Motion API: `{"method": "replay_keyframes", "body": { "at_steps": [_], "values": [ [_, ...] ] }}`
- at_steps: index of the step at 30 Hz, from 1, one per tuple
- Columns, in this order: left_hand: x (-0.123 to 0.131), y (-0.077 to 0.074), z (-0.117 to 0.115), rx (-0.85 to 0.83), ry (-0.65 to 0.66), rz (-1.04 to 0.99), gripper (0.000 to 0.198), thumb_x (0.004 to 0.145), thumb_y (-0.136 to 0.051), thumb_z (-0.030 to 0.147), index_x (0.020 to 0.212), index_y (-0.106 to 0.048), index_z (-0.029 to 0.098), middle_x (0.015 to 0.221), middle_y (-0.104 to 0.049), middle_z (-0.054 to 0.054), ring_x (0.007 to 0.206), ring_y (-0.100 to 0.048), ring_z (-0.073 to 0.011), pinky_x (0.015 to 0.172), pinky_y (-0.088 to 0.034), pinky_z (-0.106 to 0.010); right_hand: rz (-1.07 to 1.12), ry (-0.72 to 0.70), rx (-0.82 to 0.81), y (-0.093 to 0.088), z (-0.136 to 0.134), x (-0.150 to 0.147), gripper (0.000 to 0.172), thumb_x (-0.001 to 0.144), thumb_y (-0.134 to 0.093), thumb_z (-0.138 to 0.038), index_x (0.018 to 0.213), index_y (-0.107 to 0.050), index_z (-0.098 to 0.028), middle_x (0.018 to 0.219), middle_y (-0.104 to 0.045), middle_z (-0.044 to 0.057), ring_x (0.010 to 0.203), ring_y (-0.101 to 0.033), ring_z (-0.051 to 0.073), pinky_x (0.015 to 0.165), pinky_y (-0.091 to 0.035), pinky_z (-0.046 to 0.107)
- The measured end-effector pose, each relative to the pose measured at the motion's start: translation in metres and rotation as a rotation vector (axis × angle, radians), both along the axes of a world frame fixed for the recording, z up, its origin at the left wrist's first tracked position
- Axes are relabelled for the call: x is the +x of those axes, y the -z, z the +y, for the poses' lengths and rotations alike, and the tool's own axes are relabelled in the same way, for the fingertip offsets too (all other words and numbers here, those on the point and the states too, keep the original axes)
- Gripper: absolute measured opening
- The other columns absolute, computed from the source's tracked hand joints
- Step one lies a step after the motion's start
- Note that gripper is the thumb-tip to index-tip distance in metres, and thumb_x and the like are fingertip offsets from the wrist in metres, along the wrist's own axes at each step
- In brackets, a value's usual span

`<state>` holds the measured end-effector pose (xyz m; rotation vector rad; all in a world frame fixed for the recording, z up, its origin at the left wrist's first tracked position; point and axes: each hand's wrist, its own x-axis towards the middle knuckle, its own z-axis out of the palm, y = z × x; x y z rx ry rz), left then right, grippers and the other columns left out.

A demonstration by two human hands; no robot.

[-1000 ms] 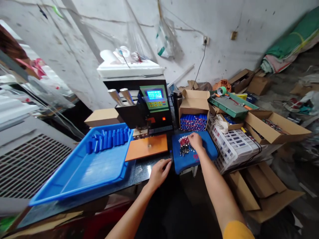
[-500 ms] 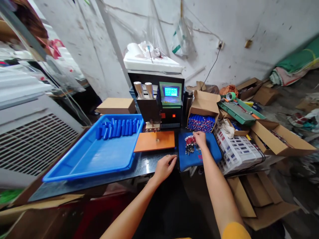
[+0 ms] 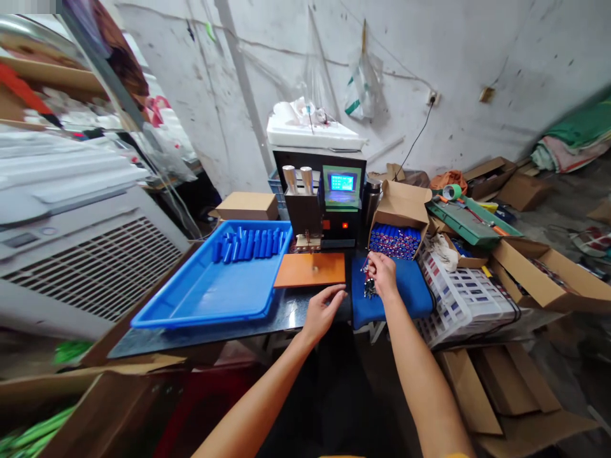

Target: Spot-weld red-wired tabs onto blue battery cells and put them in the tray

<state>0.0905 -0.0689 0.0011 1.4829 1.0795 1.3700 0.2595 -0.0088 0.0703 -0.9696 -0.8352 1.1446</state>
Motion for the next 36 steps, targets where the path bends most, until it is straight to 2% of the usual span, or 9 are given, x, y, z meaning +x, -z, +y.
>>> {"method": "replay_keyframes", "body": {
  "at_steps": [3,6,11,17,23,27,30,33,36],
  "values": [
    [0.002,-0.02,0.003,-0.088,0.04,-0.137,0.04,0.084,-0.063,0.047,0.106,-0.07,0.014,0.09,-0.075,-0.009,0.077,-0.068,-0.0178,0.069,-0.053,-0.028,0.011,-0.099,0.001,0.0,-0.014,-0.025,0.034,0.065,-0.077,-0.045,0.068,-0.055,-0.018,0.06,-0.046,-0.005,0.043,-0.032,0.004,0.035,-0.019,0.017],
    [-0.003,-0.029,0.006,-0.127,0.063,-0.176,0.043,0.08,-0.065,0.05,0.099,-0.07,0.012,0.081,-0.074,-0.009,0.065,-0.063,-0.0142,0.059,-0.049,-0.025,0.022,-0.155,-0.005,0.003,-0.024,-0.047,0.035,0.065,-0.076,-0.046,0.07,-0.055,-0.019,0.06,-0.045,-0.005,0.043,-0.032,0.004,0.035,-0.019,0.017],
    [-0.021,-0.033,0.001,-0.123,0.024,-0.185,0.036,0.081,-0.065,0.048,0.086,-0.068,0.013,0.071,-0.068,-0.004,0.059,-0.055,-0.0113,0.057,-0.045,-0.023,0.0,-0.209,0.004,0.009,-0.03,-0.066,0.037,0.068,-0.073,-0.051,0.074,-0.056,-0.019,0.062,-0.048,-0.005,0.044,-0.035,0.005,0.036,-0.022,0.018],
    [-0.051,-0.037,-0.001,-0.058,-0.021,-0.024,0.026,0.082,-0.061,0.038,0.069,-0.057,0.015,0.065,-0.056,0.001,0.063,-0.049,-0.0101,0.061,-0.039,-0.022,-0.371,-0.419,0.08,0.018,-0.035,-0.077,0.033,0.073,-0.071,-0.049,0.072,-0.059,-0.018,0.054,-0.048,-0.005,0.045,-0.038,0.008,0.042,-0.03,0.021],
    [-0.078,-0.032,0.008,-0.03,-0.048,0.142,0.025,0.084,-0.056,0.035,0.071,-0.06,0.015,0.065,-0.057,0.001,0.062,-0.05,-0.0108,0.06,-0.039,-0.022,-0.497,-0.401,0.119,0.025,-0.027,-0.089,0.035,0.073,-0.07,-0.052,0.068,-0.061,-0.018,0.055,-0.052,-0.003,0.05,-0.044,0.011,0.048,-0.034,0.024],
    [-0.124,-0.037,0.049,0.035,-0.229,0.319,0.02,0.086,-0.055,0.031,0.087,-0.067,0.015,0.079,-0.068,-0.004,0.073,-0.061,-0.0149,0.071,-0.047,-0.026,-0.476,-0.262,0.15,0.034,-0.005,-0.096,0.038,0.072,-0.069,-0.055,0.069,-0.061,-0.018,0.057,-0.055,0.0,0.052,-0.047,0.013,0.051,-0.038,0.026],
    [-0.161,-0.043,0.097,-0.031,-0.401,0.666,0.027,0.085,-0.055,0.021,0.109,-0.066,0.016,0.096,-0.071,-0.008,0.088,-0.065,-0.0197,0.082,-0.049,-0.03,-0.511,-0.161,0.188,0.045,0.011,-0.103,0.04,0.073,-0.067,-0.058,0.07,-0.062,-0.018,0.061,-0.06,0.003,0.056,-0.052,0.016,0.055,-0.043,0.028],
    [-0.182,-0.045,0.141,-0.145,-0.33,1.022,0.053,0.082,-0.058,0.016,0.134,-0.053,0.019,0.117,-0.068,-0.013,0.106,-0.064,-0.0246,0.089,-0.049,-0.033,-0.582,-0.128,0.206,0.057,0.019,-0.108,0.04,0.076,-0.065,-0.057,0.072,-0.063,-0.018,0.068,-0.065,0.006,0.062,-0.057,0.018,0.061,-0.046,0.029],
    [-0.185,-0.041,0.174,-0.235,-0.191,1.204,0.07,0.076,-0.062,0.013,0.143,-0.042,0.021,0.127,-0.064,-0.015,0.111,-0.063,-0.0266,0.089,-0.049,-0.031,-0.64,-0.12,0.192,0.065,0.021,-0.11,0.036,0.079,-0.063,-0.053,0.075,-0.064,-0.018,0.07,-0.067,0.006,0.063,-0.058,0.019,0.062,-0.046,0.03]
  ]
}}
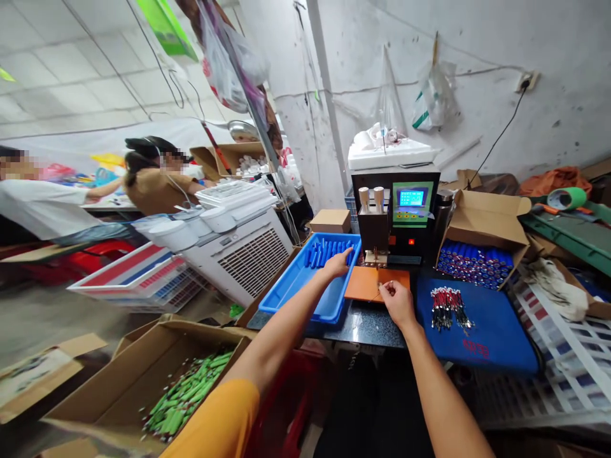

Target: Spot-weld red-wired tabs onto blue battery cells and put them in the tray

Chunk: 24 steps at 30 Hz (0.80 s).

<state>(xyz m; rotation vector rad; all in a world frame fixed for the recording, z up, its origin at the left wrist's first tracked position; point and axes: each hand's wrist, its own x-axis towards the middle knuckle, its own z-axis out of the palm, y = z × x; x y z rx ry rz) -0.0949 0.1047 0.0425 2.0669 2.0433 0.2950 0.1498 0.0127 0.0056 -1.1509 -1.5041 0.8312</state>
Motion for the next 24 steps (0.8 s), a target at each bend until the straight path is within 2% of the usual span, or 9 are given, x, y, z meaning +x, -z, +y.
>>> {"method": "replay_keyframes", "body": {
  "at_steps": [3,5,12,16,20,24],
  "values": [
    [0.0,0.006,0.014,-0.043,0.026,0.017,0.07,0.075,-0.064,0.015,0.142,-0.042,0.021,0.125,-0.065,-0.015,0.108,-0.065,-0.0274,0.085,-0.05,-0.031,-0.028,0.015,-0.008,0.003,0.0,0.001,0.032,0.08,-0.061,-0.05,0.075,-0.064,-0.018,0.07,-0.067,0.006,0.062,-0.059,0.019,0.062,-0.046,0.029],
    [-0.001,0.01,0.013,-0.047,0.05,0.024,0.064,0.077,-0.064,0.02,0.138,-0.046,0.021,0.121,-0.066,-0.015,0.106,-0.065,-0.027,0.085,-0.05,-0.03,-0.037,0.015,-0.004,0.003,0.001,0.002,0.031,0.081,-0.061,-0.049,0.075,-0.064,-0.018,0.07,-0.067,0.006,0.062,-0.059,0.019,0.061,-0.046,0.029],
    [-0.011,0.028,-0.034,-0.032,0.119,0.065,0.036,0.083,-0.059,0.023,0.119,-0.062,0.022,0.107,-0.066,-0.012,0.1,-0.064,-0.0244,0.09,-0.048,-0.031,-0.045,0.043,0.008,0.001,-0.001,0.001,0.032,0.08,-0.061,-0.05,0.073,-0.063,-0.019,0.069,-0.067,0.006,0.061,-0.059,0.018,0.061,-0.045,0.028],
    [-0.01,0.033,-0.048,0.025,0.081,0.066,0.019,0.087,-0.056,0.028,0.104,-0.065,0.023,0.1,-0.066,-0.01,0.099,-0.063,-0.0227,0.088,-0.046,-0.029,-0.028,0.033,0.009,0.0,-0.002,0.001,0.031,0.081,-0.06,-0.049,0.073,-0.063,-0.019,0.071,-0.068,0.006,0.064,-0.06,0.019,0.062,-0.045,0.028],
    [-0.01,0.032,-0.05,0.05,-0.011,0.058,0.019,0.085,-0.054,0.017,0.102,-0.061,0.018,0.099,-0.067,-0.011,0.093,-0.063,-0.0213,0.082,-0.045,-0.028,-0.006,0.03,0.007,-0.002,-0.003,0.002,0.031,0.08,-0.06,-0.049,0.073,-0.062,-0.019,0.07,-0.067,0.006,0.063,-0.059,0.019,0.062,-0.044,0.029],
    [-0.012,0.017,-0.062,0.175,-0.119,-0.024,0.02,0.082,-0.056,0.018,0.102,-0.059,0.016,0.097,-0.069,-0.011,0.09,-0.064,-0.0219,0.078,-0.044,-0.029,-0.002,0.059,0.001,-0.004,-0.003,0.001,0.031,0.077,-0.059,-0.049,0.07,-0.061,-0.019,0.068,-0.066,0.006,0.062,-0.058,0.019,0.061,-0.043,0.029]
  ]
}}
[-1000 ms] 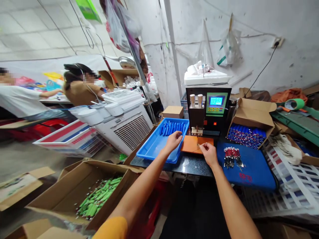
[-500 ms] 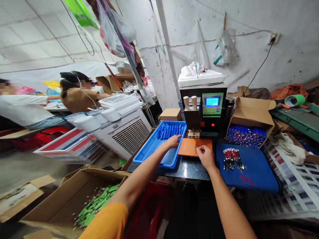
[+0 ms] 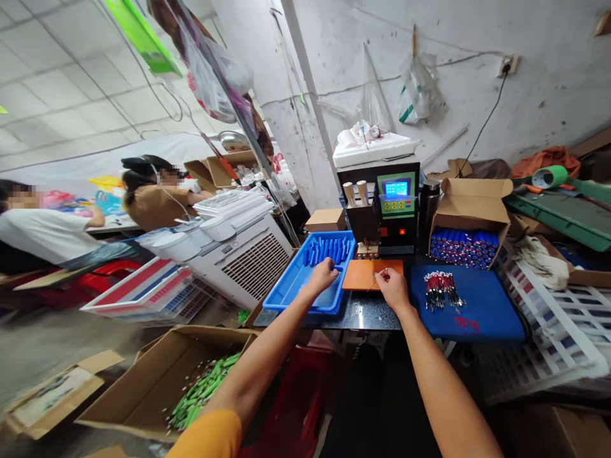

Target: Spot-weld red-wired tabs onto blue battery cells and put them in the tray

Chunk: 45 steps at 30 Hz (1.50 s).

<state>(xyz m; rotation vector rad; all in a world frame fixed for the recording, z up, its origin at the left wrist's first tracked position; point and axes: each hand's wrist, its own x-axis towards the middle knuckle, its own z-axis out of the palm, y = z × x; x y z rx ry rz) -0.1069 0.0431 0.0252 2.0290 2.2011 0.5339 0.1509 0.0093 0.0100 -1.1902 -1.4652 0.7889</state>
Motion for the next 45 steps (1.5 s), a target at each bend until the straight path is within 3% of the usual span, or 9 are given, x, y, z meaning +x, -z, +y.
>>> {"method": "replay_keyframes", "body": {
  "at_steps": [4,7,11,18,35,45],
  "values": [
    [0.013,-0.02,-0.02,0.221,-0.061,-0.3,0.015,0.081,-0.057,0.029,0.091,-0.06,0.018,0.077,-0.067,-0.003,0.072,-0.062,-0.0175,0.068,-0.043,-0.026,0.062,0.008,-0.038,0.0,0.004,0.0,0.028,0.075,-0.059,-0.046,0.069,-0.061,-0.019,0.067,-0.066,0.006,0.063,-0.058,0.019,0.061,-0.044,0.029],
    [0.039,-0.026,-0.031,0.242,0.131,-0.534,0.019,0.083,-0.057,0.034,0.09,-0.061,0.017,0.072,-0.067,-0.001,0.066,-0.059,-0.0141,0.066,-0.043,-0.024,0.16,0.001,-0.112,0.0,0.007,0.001,0.03,0.072,-0.061,-0.048,0.068,-0.061,-0.019,0.06,-0.061,0.003,0.056,-0.055,0.017,0.052,-0.044,0.027],
    [0.08,-0.015,-0.03,0.199,0.356,-0.668,0.021,0.079,-0.063,0.033,0.09,-0.064,0.016,0.079,-0.067,-0.002,0.071,-0.059,-0.0135,0.068,-0.044,-0.024,0.332,-0.024,-0.208,-0.006,0.007,0.006,0.034,0.068,-0.065,-0.052,0.068,-0.06,-0.018,0.053,-0.054,-0.001,0.047,-0.05,0.013,0.044,-0.042,0.024],
    [0.111,0.012,-0.017,0.143,0.432,-0.963,0.027,0.079,-0.066,0.034,0.097,-0.061,0.015,0.086,-0.067,-0.004,0.077,-0.062,-0.0156,0.072,-0.049,-0.027,0.449,-0.025,-0.246,-0.017,0.004,0.01,0.035,0.062,-0.071,-0.049,0.066,-0.061,-0.016,0.054,-0.057,-0.001,0.046,-0.049,0.01,0.041,-0.04,0.021],
    [0.118,0.027,-0.018,0.23,0.423,-1.056,0.029,0.086,-0.059,0.027,0.112,-0.062,0.016,0.103,-0.07,-0.008,0.091,-0.066,-0.0181,0.085,-0.05,-0.031,0.43,-0.052,-0.248,-0.027,0.033,-0.013,0.03,0.063,-0.068,-0.045,0.064,-0.059,-0.017,0.055,-0.057,0.0,0.048,-0.053,0.01,0.041,-0.039,0.019],
    [0.12,0.02,-0.018,0.222,0.39,-1.117,0.028,0.084,-0.06,0.025,0.11,-0.064,0.016,0.105,-0.071,-0.008,0.091,-0.066,-0.018,0.085,-0.051,-0.031,0.297,-0.064,-0.174,-0.019,0.036,-0.016,0.03,0.071,-0.062,-0.047,0.071,-0.06,-0.017,0.061,-0.062,0.001,0.051,-0.056,0.014,0.042,-0.041,0.021]
  ]
}}
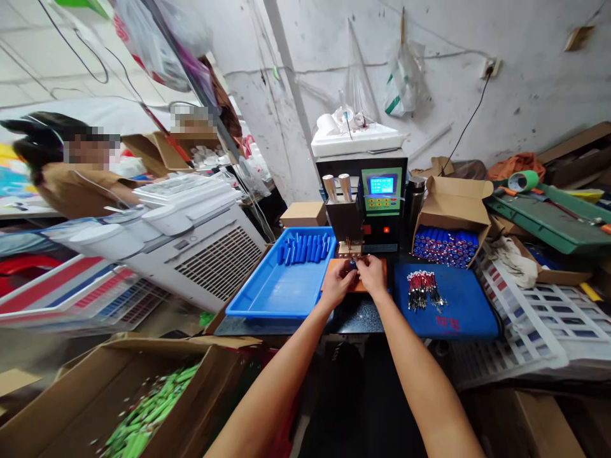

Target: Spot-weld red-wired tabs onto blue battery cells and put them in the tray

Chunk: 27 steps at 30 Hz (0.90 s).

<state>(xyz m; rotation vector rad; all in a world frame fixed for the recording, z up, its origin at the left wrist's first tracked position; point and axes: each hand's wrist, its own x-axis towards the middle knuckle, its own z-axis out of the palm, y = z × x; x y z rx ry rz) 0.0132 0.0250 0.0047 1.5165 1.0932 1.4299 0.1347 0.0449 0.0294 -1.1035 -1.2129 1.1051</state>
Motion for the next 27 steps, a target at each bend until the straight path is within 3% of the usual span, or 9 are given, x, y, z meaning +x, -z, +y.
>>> {"method": "replay_keyframes", "body": {
  "at_steps": [6,27],
  "values": [
    [-0.0007,0.0039,0.0014,0.001,-0.006,0.007,0.028,0.084,-0.06,0.025,0.11,-0.064,0.015,0.097,-0.071,-0.007,0.087,-0.066,-0.0178,0.083,-0.051,-0.03,-0.026,-0.001,0.008,-0.0007,0.0001,-0.0007,0.029,0.072,-0.061,-0.046,0.071,-0.058,-0.018,0.063,-0.061,0.001,0.052,-0.057,0.015,0.043,-0.042,0.022],
    [-0.0023,0.0045,0.0001,0.036,-0.035,0.081,0.027,0.086,-0.059,0.026,0.11,-0.065,0.015,0.101,-0.071,-0.009,0.09,-0.066,-0.019,0.082,-0.052,-0.03,-0.122,0.048,0.039,0.0035,0.0017,-0.0009,0.027,0.076,-0.062,-0.046,0.071,-0.06,-0.019,0.065,-0.065,0.003,0.057,-0.058,0.017,0.049,-0.044,0.024]
  ]
}}
